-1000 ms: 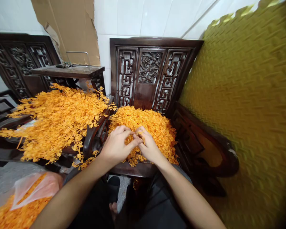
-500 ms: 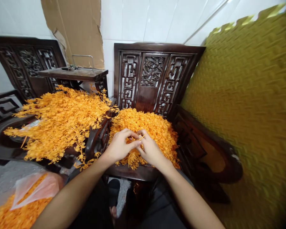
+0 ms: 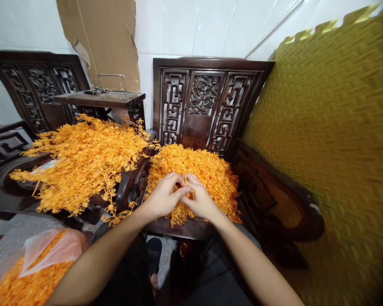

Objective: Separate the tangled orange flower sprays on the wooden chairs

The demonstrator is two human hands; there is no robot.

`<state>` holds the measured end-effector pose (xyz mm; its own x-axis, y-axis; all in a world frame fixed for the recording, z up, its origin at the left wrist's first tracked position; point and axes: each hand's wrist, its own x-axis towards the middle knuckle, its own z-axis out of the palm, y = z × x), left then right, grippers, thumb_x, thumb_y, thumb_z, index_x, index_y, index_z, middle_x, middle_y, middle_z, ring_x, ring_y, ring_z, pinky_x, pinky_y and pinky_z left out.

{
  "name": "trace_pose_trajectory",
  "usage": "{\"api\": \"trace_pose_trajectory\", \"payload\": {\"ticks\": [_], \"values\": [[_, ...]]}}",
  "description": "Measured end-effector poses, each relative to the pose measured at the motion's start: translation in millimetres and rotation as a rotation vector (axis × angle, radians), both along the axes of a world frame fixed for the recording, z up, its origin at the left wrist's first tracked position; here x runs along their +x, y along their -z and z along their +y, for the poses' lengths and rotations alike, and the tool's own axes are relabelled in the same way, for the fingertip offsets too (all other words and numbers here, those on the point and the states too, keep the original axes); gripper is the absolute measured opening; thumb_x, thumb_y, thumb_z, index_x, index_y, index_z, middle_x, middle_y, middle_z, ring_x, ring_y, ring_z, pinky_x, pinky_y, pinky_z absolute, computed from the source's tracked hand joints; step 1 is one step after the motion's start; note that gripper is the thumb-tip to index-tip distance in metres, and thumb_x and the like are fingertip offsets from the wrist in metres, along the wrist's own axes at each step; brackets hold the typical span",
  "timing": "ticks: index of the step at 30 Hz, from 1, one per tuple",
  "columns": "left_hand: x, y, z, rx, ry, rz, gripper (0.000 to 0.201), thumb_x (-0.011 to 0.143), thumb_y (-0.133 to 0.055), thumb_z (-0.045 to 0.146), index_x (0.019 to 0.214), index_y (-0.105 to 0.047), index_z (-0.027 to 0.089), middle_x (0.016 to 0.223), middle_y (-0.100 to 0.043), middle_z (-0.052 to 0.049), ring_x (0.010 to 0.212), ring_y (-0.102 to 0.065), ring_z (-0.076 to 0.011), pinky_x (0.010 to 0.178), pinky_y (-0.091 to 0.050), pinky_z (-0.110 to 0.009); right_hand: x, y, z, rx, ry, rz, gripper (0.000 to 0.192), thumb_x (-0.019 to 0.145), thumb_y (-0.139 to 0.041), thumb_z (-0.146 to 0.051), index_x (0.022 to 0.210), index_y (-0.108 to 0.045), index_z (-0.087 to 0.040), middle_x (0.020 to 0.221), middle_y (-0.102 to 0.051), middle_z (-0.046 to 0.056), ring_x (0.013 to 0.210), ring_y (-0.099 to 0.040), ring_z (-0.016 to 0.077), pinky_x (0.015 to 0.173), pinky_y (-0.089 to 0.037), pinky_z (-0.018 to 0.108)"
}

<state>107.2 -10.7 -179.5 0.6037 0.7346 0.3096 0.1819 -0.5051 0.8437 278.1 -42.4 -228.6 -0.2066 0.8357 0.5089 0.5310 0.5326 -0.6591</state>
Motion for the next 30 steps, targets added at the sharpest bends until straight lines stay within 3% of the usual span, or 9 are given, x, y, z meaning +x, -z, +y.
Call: {"api": "trace_pose_trajectory", "payload": {"ticks": [4, 7, 9, 11, 14, 21, 24, 30], "values": [[1, -0.9, 2, -0.149, -0.004, -0.102, 0.022, 0.093, -0.062, 0.038, 0.087, -0.06, 0.017, 0.084, -0.064, -0.003, 0.08, -0.059, -0.0168, 0.077, -0.047, -0.03, -4, -9.1, -5, -0.076, -0.084, 0.165, 0.022, 0.089, -0.067, -0.023, 0.111, -0.069, -0.021, 0.134, -0.06, 0.01, 0.129, -0.056, 0.0231, 0.114, -0.042, 0.042], [1, 0.1, 7, -0.153, -0.048, -0.17, 0.022, 0.09, -0.066, 0.038, 0.089, -0.062, 0.016, 0.087, -0.068, -0.004, 0.08, -0.062, -0.0157, 0.074, -0.049, -0.028, -5, -9.7, -8, -0.103, -0.068, 0.175, 0.03, 0.086, -0.071, -0.026, 0.116, -0.07, -0.021, 0.145, -0.057, 0.01, 0.142, -0.047, 0.0256, 0.123, -0.031, 0.044], [1, 1.3, 10, -0.125, -0.09, -0.202, 0.021, 0.088, -0.069, 0.036, 0.09, -0.063, 0.016, 0.085, -0.068, -0.003, 0.078, -0.063, -0.014, 0.07, -0.049, -0.026, -6, -7.6, -8, -0.172, -0.071, 0.187, 0.022, 0.087, -0.07, -0.029, 0.107, -0.071, -0.02, 0.133, -0.066, 0.009, 0.134, -0.055, 0.026, 0.12, -0.035, 0.044], [1, 1.8, 12, -0.108, -0.139, -0.248, 0.019, 0.087, -0.071, 0.033, 0.089, -0.063, 0.016, 0.081, -0.067, -0.002, 0.072, -0.063, -0.0119, 0.066, -0.049, -0.024, -6, -6.1, -9, -0.293, -0.105, 0.236, 0.017, 0.089, -0.067, -0.033, 0.098, -0.07, -0.019, 0.11, -0.074, 0.007, 0.111, -0.067, 0.0241, 0.106, -0.047, 0.041], [3, 1.6, 13, -0.134, -0.199, -0.326, 0.021, 0.086, -0.072, 0.034, 0.088, -0.06, 0.017, 0.071, -0.064, 0.002, 0.059, -0.06, -0.0093, 0.057, -0.048, -0.022, -5, -7.7, -8, -0.444, -0.163, 0.3, 0.019, 0.09, -0.064, -0.037, 0.09, -0.067, -0.018, 0.088, -0.073, 0.002, 0.086, -0.068, 0.0202, 0.087, -0.051, 0.035], [3, 5.6, 17, -0.158, -0.256, -0.439, 0.028, 0.084, -0.076, 0.039, 0.087, -0.059, 0.017, 0.063, -0.064, 0.004, 0.051, -0.062, -0.0084, 0.053, -0.05, -0.021, 7, -14.5, -3, -0.657, -0.242, 0.2, 0.027, 0.082, -0.07, -0.043, 0.087, -0.071, -0.017, 0.081, -0.068, 0.0, 0.074, -0.058, 0.016, 0.074, -0.045, 0.03], [4, 8.1, 23, -0.194, -0.254, -0.43, 0.033, 0.082, -0.079, 0.042, 0.086, -0.058, 0.017, 0.061, -0.064, 0.003, 0.05, -0.063, -0.0096, 0.053, -0.051, -0.022, 10, -9.5, -2, -0.659, -0.24, 0.193, 0.024, 0.081, -0.07, -0.041, 0.082, -0.068, -0.018, 0.077, -0.067, 0.0, 0.072, -0.057, 0.0158, 0.071, -0.045, 0.03], [5, 15.0, 38, -0.343, -0.249, -0.41, 0.043, 0.075, -0.084, 0.048, 0.086, -0.058, 0.015, 0.059, -0.066, 0.001, 0.052, -0.065, -0.0123, 0.057, -0.055, -0.025, 10, 0.9, 0, -0.573, -0.194, 0.236, 0.021, 0.085, -0.064, -0.036, 0.091, -0.072, -0.018, 0.093, -0.074, 0.002, 0.089, -0.066, 0.0215, 0.089, -0.05, 0.036]]}}
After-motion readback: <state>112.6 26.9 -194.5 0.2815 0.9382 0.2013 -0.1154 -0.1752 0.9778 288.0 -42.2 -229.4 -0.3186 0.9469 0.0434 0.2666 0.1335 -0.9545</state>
